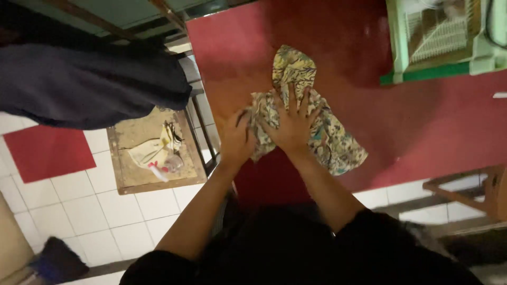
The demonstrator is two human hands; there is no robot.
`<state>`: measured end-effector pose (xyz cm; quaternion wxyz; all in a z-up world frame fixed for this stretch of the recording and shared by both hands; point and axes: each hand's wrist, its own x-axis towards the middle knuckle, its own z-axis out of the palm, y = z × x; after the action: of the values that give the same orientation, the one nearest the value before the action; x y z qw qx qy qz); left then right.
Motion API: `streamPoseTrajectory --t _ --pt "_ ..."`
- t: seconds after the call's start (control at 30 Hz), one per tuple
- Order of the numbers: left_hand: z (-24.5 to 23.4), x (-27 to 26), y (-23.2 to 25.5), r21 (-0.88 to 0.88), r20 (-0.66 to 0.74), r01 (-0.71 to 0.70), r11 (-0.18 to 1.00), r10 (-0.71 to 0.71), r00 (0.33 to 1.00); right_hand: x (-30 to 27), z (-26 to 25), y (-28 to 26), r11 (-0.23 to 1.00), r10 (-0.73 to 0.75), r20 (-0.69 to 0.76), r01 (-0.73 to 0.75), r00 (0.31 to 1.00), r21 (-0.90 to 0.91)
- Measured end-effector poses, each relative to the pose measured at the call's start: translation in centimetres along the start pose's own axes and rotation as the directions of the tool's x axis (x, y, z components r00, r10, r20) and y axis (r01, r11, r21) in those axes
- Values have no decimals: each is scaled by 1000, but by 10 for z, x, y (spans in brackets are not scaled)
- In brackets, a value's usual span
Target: Wipe a red table using a patterned cloth.
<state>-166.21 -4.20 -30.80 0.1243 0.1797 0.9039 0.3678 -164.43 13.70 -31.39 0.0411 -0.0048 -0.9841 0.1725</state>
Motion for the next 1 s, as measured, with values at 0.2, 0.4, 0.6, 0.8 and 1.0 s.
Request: streamPoseTrajectory --t 0.2,0.4,0.6,0.8,1.0 --pt "-50 -1 -32 37 -137 -144 989 148 980 -60 68 -67 967 202 124 -178 971 -180" --pt "-72 -12 -80 -122 117 -251 960 265 957 -119 46 -52 943 293 463 -333 836 5" --pt "-85 45 -85 216 89 -348 912 337 937 12 70 -12 778 614 -125 -624 779 -70" --pt "-78 84 -130 232 37 -269 935 268 963 106 78 -89 840 536 165 -505 828 -196" --pt "-79 68 -125 132 -3 -285 949 288 958 -52 50 -108 992 10 176 -32 984 120"
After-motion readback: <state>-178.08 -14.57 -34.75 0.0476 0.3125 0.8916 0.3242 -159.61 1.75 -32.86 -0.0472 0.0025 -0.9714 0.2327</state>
